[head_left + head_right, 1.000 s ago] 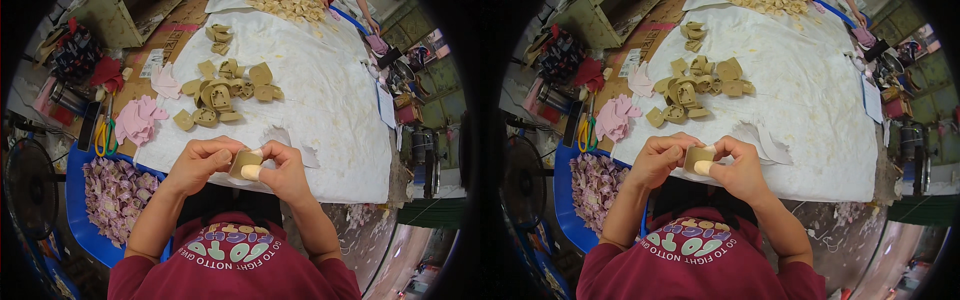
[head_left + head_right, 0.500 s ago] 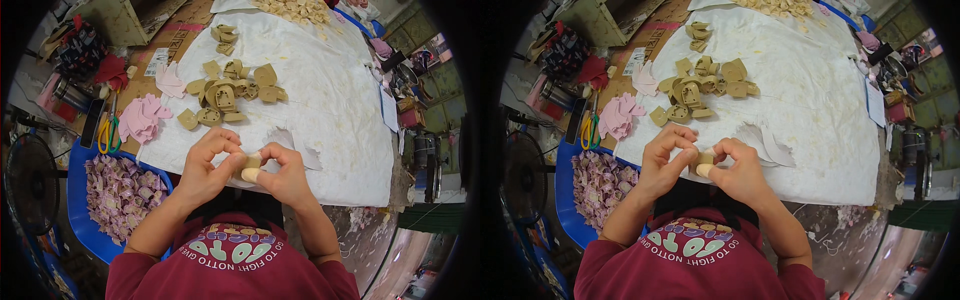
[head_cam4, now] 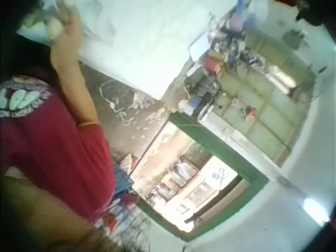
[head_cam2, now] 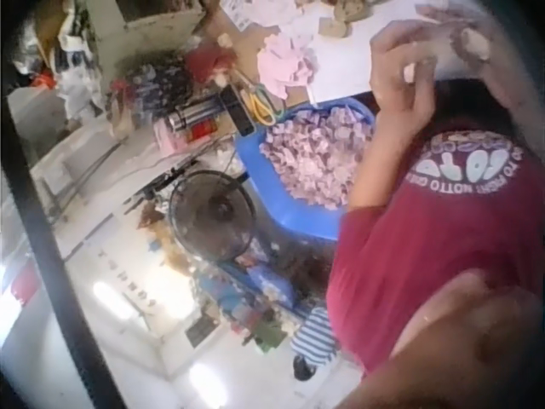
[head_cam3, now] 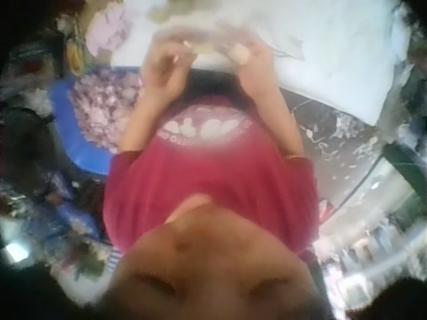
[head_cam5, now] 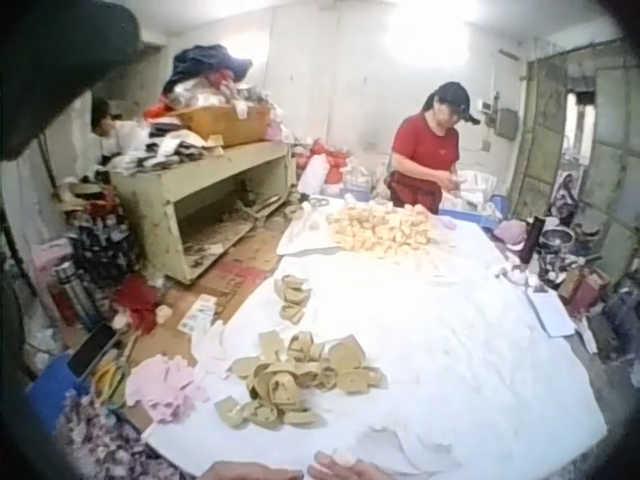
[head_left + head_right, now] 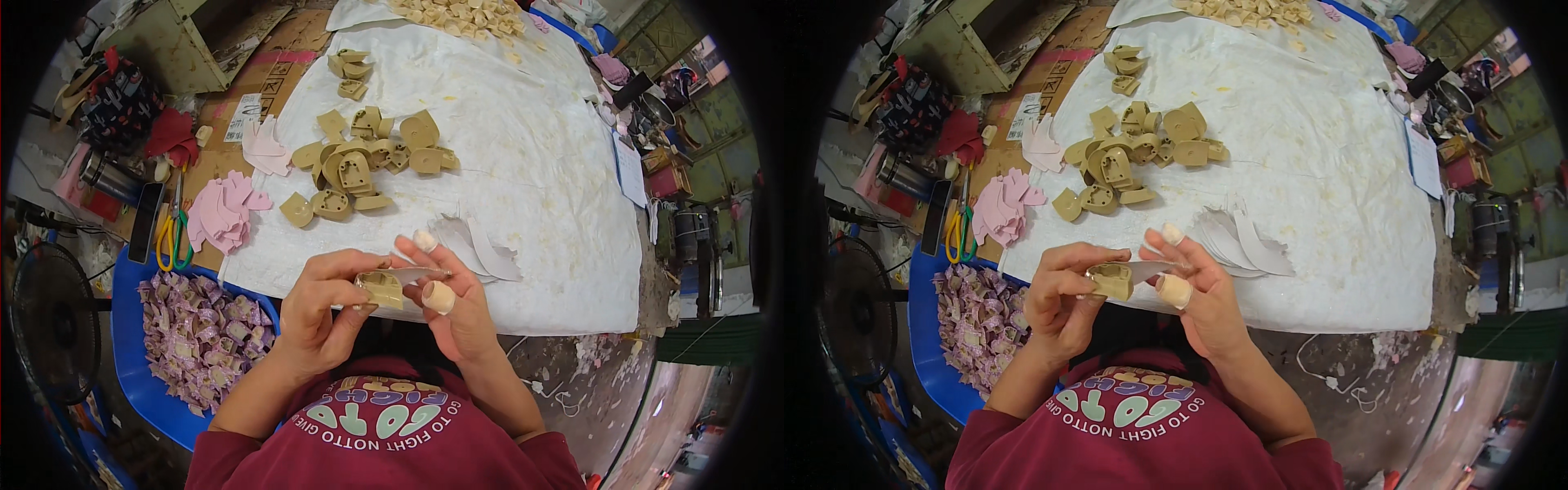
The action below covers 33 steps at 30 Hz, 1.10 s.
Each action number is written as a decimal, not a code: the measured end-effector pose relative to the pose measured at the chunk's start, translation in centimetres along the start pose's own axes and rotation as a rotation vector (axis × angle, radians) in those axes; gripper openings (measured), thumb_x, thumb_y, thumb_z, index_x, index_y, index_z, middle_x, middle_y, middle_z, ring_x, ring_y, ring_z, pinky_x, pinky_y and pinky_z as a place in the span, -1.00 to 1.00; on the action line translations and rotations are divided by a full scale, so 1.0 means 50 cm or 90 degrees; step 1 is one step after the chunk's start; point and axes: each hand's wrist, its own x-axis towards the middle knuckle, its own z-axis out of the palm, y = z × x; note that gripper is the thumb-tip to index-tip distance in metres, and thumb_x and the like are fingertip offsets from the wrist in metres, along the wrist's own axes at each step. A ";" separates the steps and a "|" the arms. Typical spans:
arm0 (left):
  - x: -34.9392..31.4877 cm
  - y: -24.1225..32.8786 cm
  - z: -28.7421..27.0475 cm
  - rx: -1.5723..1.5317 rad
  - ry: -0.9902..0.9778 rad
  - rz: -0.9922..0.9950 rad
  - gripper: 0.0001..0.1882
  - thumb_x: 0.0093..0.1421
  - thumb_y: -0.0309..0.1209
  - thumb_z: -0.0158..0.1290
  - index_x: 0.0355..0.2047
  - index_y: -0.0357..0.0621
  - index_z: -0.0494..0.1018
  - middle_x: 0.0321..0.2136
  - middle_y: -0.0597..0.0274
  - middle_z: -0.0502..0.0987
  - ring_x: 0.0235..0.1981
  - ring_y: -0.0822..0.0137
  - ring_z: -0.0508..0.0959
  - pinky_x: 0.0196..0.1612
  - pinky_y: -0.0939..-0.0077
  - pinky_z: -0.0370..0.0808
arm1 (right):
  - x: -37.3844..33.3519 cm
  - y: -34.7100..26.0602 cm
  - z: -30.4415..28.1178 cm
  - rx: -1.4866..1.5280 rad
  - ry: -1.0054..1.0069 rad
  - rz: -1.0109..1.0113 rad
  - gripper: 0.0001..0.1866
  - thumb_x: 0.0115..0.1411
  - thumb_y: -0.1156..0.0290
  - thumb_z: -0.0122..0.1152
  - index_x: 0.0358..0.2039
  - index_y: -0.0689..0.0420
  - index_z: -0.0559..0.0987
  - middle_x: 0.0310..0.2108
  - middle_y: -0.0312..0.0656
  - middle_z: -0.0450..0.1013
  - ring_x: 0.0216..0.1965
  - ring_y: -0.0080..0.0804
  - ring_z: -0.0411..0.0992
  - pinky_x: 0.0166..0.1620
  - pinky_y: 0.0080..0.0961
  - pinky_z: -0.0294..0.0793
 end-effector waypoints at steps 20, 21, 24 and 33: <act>0.022 -0.021 0.017 0.216 0.051 0.185 -0.73 -0.26 -0.71 0.10 -0.45 -0.33 0.40 -0.36 -0.08 0.45 -0.30 -0.13 0.55 -0.10 0.04 0.56 | -0.016 -0.008 0.047 -0.208 0.026 -0.104 -0.66 0.23 0.57 0.06 0.02 0.37 0.45 0.05 0.01 0.41 0.03 -0.42 0.39 0.11 -0.53 0.34; 0.024 -0.022 0.019 0.225 0.050 0.185 -0.74 -0.26 -0.69 0.09 -0.45 -0.34 0.39 -0.36 -0.09 0.44 -0.30 -0.13 0.55 -0.10 0.05 0.56 | -0.014 -0.006 0.047 -0.214 0.034 -0.106 -0.65 0.23 0.58 0.04 0.03 0.38 0.44 0.06 0.01 0.39 0.04 -0.42 0.38 0.12 -0.54 0.32; 0.023 -0.017 0.021 0.234 0.020 0.140 -0.57 -0.19 -0.81 0.04 -0.25 -0.26 0.34 -0.29 -0.16 0.45 -0.22 -0.25 0.54 -0.12 0.04 0.54 | -0.012 0.006 0.053 -0.312 0.061 -0.141 -0.63 0.23 0.59 0.03 0.06 0.38 0.41 0.07 0.01 0.38 0.04 -0.41 0.39 0.11 -0.54 0.33; 0.022 -0.048 0.055 0.098 0.151 0.029 -0.62 -0.06 -0.86 0.03 -0.27 -0.20 0.36 -0.12 -0.14 0.40 -0.19 0.02 0.57 -0.18 0.35 0.56 | 0.017 0.030 0.030 -0.537 0.055 -0.330 -0.67 0.15 0.64 0.08 -0.03 0.37 0.42 -0.08 0.06 0.46 -0.12 -0.35 0.49 -0.10 -0.52 0.50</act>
